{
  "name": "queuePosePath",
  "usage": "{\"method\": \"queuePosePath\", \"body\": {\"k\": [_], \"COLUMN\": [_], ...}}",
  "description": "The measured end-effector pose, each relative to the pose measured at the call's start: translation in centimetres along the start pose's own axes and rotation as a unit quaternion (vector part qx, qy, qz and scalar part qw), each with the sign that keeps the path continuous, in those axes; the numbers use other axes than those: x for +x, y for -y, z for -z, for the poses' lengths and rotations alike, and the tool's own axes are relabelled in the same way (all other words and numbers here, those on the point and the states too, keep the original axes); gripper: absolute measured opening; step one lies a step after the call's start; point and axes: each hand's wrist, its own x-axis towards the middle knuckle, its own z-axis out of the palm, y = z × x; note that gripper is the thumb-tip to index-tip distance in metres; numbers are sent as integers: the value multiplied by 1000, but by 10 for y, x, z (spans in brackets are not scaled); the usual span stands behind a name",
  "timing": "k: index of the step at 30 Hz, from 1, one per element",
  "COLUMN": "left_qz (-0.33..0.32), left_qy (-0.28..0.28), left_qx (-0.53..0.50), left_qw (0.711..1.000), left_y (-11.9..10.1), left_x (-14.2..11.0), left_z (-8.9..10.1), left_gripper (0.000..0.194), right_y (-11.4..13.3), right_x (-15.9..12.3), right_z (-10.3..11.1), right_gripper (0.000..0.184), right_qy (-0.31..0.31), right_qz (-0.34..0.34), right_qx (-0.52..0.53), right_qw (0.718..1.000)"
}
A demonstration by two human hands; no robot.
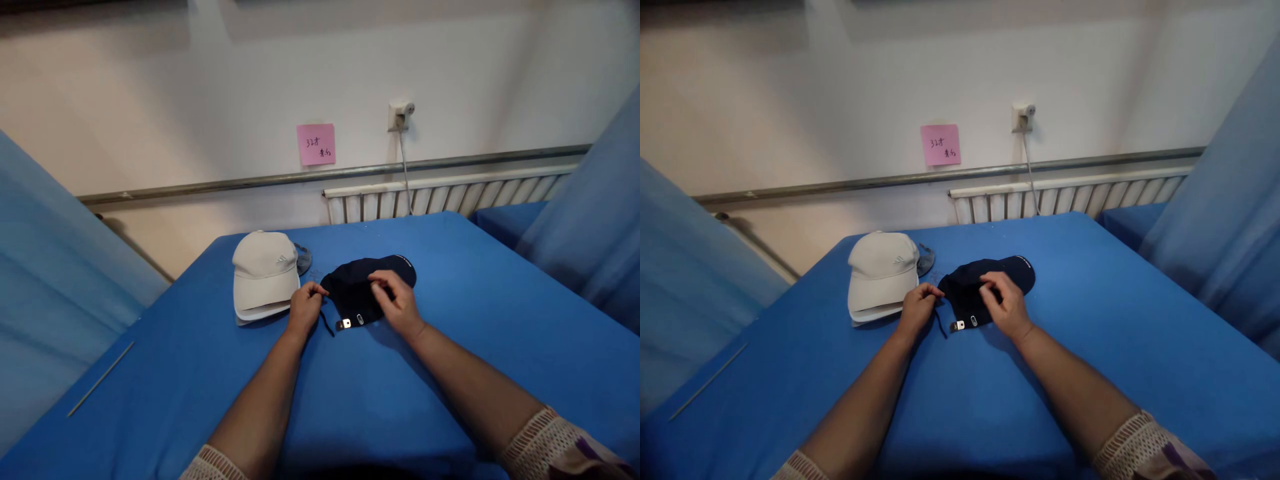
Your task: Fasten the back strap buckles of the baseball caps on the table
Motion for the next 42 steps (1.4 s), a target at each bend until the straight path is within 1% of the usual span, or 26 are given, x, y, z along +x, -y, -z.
{"method": "queuePosePath", "body": {"k": [1, 2, 3, 5, 6, 7, 9, 11, 12, 13, 15, 16, 17, 19, 21, 23, 25, 27, 28, 30, 31, 33, 34, 37, 39, 42], "left_qz": [11, 16, 14, 6, 8, 16, 49, 94, 115, 135, 169, 183, 195, 216, 234, 248, 253, 249, 246, 239, 238, 235, 231, 216, 217, 223], "left_qy": [18, 34, 44, 47, 46, 47, 61, 77, 79, 77, 71, 68, 65, 54, 33, 22, 39, 83, 109, 149, 156, 145, 133, 91, 68, 46], "left_qx": [14, 36, 58, 80, 72, 49, -34, -147, -207, -265, -377, -427, -470, -533, -560, -552, -525, -501, -494, -480, -475, -472, -474, -487, -495, -499], "left_qw": [1000, 999, 997, 996, 996, 998, 996, 982, 968, 951, 908, 883, 858, 816, 794, 796, 812, 824, 827, 831, 833, 837, 839, 841, 839, 836], "left_y": [-2, -5, -7, -10, -11, -10, -7, -4, -3, -3, -4, -5, -6, -8, -9, -9, -11, -14, -16, -19, -20, -20, -20, -15, -13, -12], "left_x": [-2, -4, -7, -12, -14, -16, -18, -17, -16, -15, -10, -7, -5, -1, 1, 0, -6, -15, -19, -28, -31, -34, -33, -24, -17, -11], "left_z": [0, -1, -3, -8, -11, -14, -21, -24, -23, -22, -15, -11, -7, 0, 3, 2, -4, -16, -22, -36, -43, -51, -52, -45, -36, -25], "left_gripper": [15, 13, 11, 7, 5, 11, 31, 44, 46, 45, 40, 36, 30, 19, 14, 12, 10, 13, 18, 25, 25, 24, 23, 21, 20, 18], "right_y": [-9, -20, -33, -58, -68, -76, -85, -85, -83, -80, -76, -75, -74, -74, -75, -75, -72, -64, -58, -44, -37, -24, -19, -16, -22, -36], "right_x": [5, 10, 15, 24, 27, 29, 29, 27, 26, 25, 24, 24, 25, 27, 30, 31, 30, 26, 22, 13, 8, -1, -5, -10, -10, -6], "right_z": [7, 14, 22, 36, 42, 47, 52, 53, 53, 52, 52, 52, 53, 56, 59, 59, 53, 40, 31, 11, 2, -13, -17, -19, -15, -9], "right_gripper": [25, 27, 30, 39, 42, 44, 43, 39, 37, 35, 28, 24, 21, 20, 22, 21, 19, 17, 16, 15, 15, 20, 23, 27, 22, 14], "right_qy": [-63, -110, -142, -171, -173, -172, -163, -135, -113, -87, -41, -31, -32, -64, -111, -149, -167, -150, -128, -87, -76, -51, -22, 62, 68, 35], "right_qz": [-23, -57, -106, -248, -322, -348, -381, -402, -425, -452, -501, -513, -512, -489, -455, -425, -398, -375, -365, -353, -349, -352, -360, -386, -402, -419], "right_qx": [-23, -50, -79, -102, -87, -79, -57, -4, 48, 112, 243, 292, 321, 360, 381, 394, 416, 452, 467, 471, 466, 459, 461, 459, 437, 410], "right_qw": [998, 991, 981, 948, 927, 918, 908, 906, 897, 881, 830, 807, 796, 792, 797, 801, 800, 795, 795, 804, 810, 814, 811, 797, 801, 809]}}
